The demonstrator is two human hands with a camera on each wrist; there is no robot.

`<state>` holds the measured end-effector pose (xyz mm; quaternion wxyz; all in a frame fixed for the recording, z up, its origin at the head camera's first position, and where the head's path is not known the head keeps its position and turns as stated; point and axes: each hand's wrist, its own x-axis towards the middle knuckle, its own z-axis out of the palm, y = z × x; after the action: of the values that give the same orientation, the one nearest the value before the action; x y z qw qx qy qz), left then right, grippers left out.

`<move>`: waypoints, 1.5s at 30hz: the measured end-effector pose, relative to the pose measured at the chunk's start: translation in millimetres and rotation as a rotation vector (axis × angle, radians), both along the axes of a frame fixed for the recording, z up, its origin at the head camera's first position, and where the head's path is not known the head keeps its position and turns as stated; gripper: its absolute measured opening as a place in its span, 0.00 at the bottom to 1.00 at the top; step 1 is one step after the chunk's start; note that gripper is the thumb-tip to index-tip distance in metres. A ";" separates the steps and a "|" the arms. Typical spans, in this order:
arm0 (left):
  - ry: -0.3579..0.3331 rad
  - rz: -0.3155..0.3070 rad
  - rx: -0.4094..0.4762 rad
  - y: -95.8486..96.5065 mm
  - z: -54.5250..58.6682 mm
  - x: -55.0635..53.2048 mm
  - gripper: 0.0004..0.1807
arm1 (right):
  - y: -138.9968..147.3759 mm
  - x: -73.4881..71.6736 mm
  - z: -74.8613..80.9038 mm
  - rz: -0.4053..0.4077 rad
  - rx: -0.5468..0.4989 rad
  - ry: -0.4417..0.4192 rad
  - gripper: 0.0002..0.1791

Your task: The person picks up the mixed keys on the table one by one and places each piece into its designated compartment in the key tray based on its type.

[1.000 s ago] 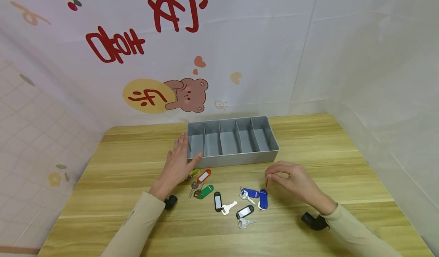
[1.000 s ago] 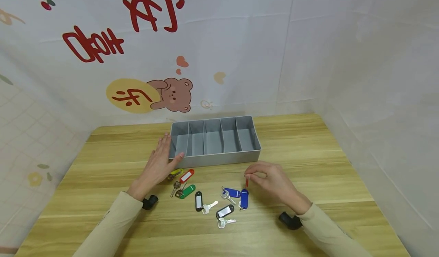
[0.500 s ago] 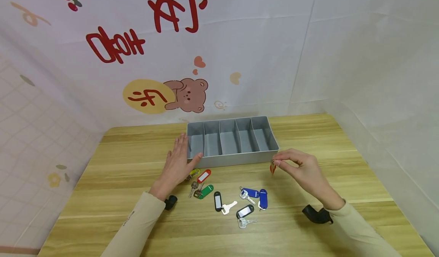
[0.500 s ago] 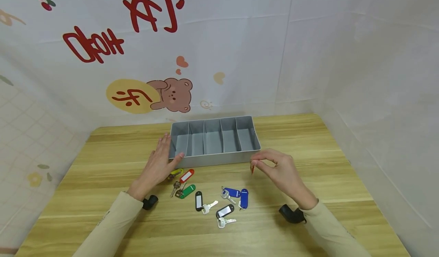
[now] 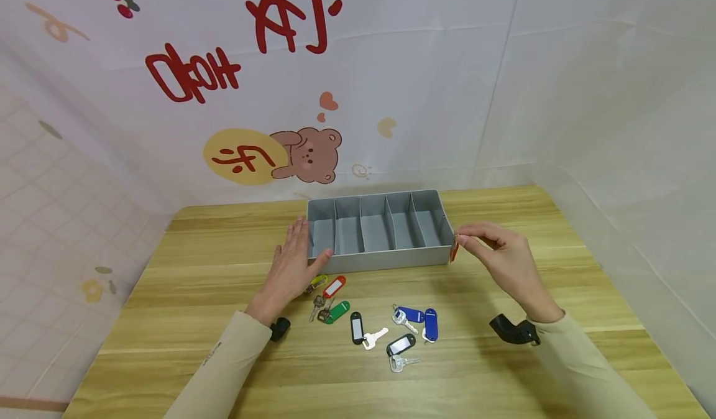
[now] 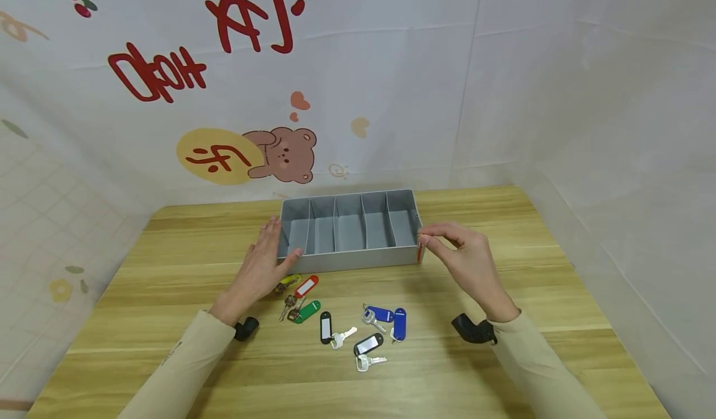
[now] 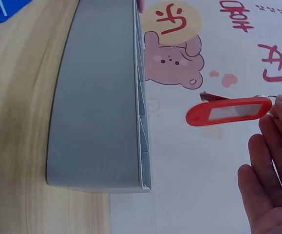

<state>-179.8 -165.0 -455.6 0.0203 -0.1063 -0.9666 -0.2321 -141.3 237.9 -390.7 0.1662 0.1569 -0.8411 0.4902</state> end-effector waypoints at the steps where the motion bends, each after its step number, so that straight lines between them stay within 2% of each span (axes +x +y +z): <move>1: 0.000 0.000 -0.003 0.1 -0.1 0.0 0.54 | -0.2 -1.7 0.2 -0.009 -0.003 -0.006 0.06; 12: 0.013 -0.005 0.005 1.5 -0.6 -1.1 0.55 | -4.2 -24.6 -7.9 -0.043 -0.097 -0.019 0.10; 18: 0.005 -0.002 -0.002 2.0 -0.7 -1.9 0.54 | -7.1 -37.8 -17.1 -0.058 -0.106 -0.018 0.10; 26: 0.004 -0.004 -0.010 1.2 -0.6 -1.6 0.54 | -9.6 -56.0 -32.4 -0.091 -0.031 -0.002 0.09; 34: -0.003 -0.003 -0.016 0.3 -0.6 -1.8 0.54 | -14.7 -67.8 -44.2 -0.104 0.101 0.025 0.08; 45: 0.005 -0.002 -0.011 -1.7 -1.2 -1.1 0.54 | -19.6 -78.6 -51.2 -0.042 0.256 0.086 0.05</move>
<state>-180.8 -166.7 -456.9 0.0217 -0.1081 -0.9678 -0.2265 -219.9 218.4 -441.9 0.1912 0.1801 -0.8918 0.3683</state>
